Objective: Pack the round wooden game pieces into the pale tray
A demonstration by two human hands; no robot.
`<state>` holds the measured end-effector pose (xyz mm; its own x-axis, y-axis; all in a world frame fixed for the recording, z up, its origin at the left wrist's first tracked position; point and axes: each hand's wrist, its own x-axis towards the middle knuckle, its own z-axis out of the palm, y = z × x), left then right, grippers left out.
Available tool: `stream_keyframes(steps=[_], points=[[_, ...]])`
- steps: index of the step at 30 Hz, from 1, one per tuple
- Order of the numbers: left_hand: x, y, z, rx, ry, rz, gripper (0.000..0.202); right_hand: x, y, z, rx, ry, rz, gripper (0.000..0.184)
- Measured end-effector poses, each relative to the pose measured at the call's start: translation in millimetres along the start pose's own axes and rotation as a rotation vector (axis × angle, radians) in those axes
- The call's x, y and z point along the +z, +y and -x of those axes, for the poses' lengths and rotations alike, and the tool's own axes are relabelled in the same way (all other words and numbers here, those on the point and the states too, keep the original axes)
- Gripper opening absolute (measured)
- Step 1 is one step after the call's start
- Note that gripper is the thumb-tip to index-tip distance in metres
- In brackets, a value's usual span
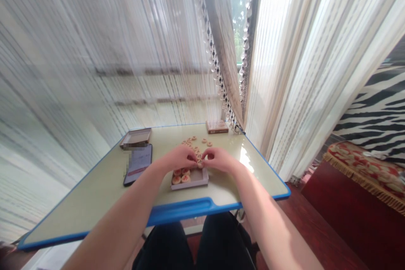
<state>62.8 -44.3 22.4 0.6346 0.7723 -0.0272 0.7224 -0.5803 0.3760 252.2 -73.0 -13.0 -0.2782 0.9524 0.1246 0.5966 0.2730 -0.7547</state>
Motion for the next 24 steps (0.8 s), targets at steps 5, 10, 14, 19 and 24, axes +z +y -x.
stream_keyframes(steps=[5,10,14,19,24], points=[[0.3,0.8,-0.5,0.029,0.010,-0.045,0.020,-1.2,-0.2,0.2,-0.010,0.015,0.001,0.020],[0.3,-0.1,-0.8,0.040,0.028,-0.045,0.017,-1.8,-1.9,1.3,-0.006,0.002,0.011,0.020],[0.5,0.9,-0.8,0.051,0.041,-0.041,0.016,-0.7,-3.2,1.5,0.001,-0.011,0.049,0.020],[1.4,0.3,-0.8,0.038,0.047,-0.029,0.019,-1.0,-2.3,1.6,-0.012,-0.004,0.063,0.019],[2.2,-3.9,-1.7,0.062,0.039,-0.034,0.018,-1.7,0.0,0.6,-0.011,0.004,0.047,0.022]])
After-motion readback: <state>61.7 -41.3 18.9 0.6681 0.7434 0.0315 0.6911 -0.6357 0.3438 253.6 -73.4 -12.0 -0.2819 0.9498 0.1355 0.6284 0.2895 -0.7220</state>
